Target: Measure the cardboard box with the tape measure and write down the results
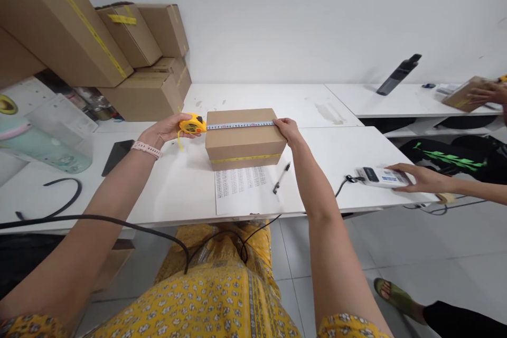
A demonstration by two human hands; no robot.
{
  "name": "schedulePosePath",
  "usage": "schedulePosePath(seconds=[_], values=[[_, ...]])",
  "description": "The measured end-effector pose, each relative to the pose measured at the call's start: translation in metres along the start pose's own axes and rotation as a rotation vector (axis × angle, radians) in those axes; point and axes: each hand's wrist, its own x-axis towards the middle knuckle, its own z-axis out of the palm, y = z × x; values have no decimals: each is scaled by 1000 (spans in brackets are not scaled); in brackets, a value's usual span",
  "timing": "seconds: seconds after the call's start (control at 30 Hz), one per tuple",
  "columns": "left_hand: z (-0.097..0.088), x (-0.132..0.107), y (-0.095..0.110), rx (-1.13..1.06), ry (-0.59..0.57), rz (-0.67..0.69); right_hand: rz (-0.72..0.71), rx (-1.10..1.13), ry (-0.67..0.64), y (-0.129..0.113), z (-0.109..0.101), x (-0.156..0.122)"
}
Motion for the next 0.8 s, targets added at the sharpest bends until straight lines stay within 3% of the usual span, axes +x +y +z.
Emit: schedulePosePath(seconds=[0.27, 0.47, 0.57, 0.67, 0.8], values=[[-11, 7, 0, 76, -92, -10, 6, -22, 64, 3, 1, 4], [-11, 15, -2, 100, -54, -7, 2, -45, 101, 1, 3, -1], [-6, 8, 3, 109, -49, 24, -16, -65, 103, -2, 1, -1], [6, -13, 14, 143, -96, 67, -124, -62, 123, -15, -6, -3], [36, -54, 28, 200, -192, 82, -431, -27, 25, -59, -23, -24]])
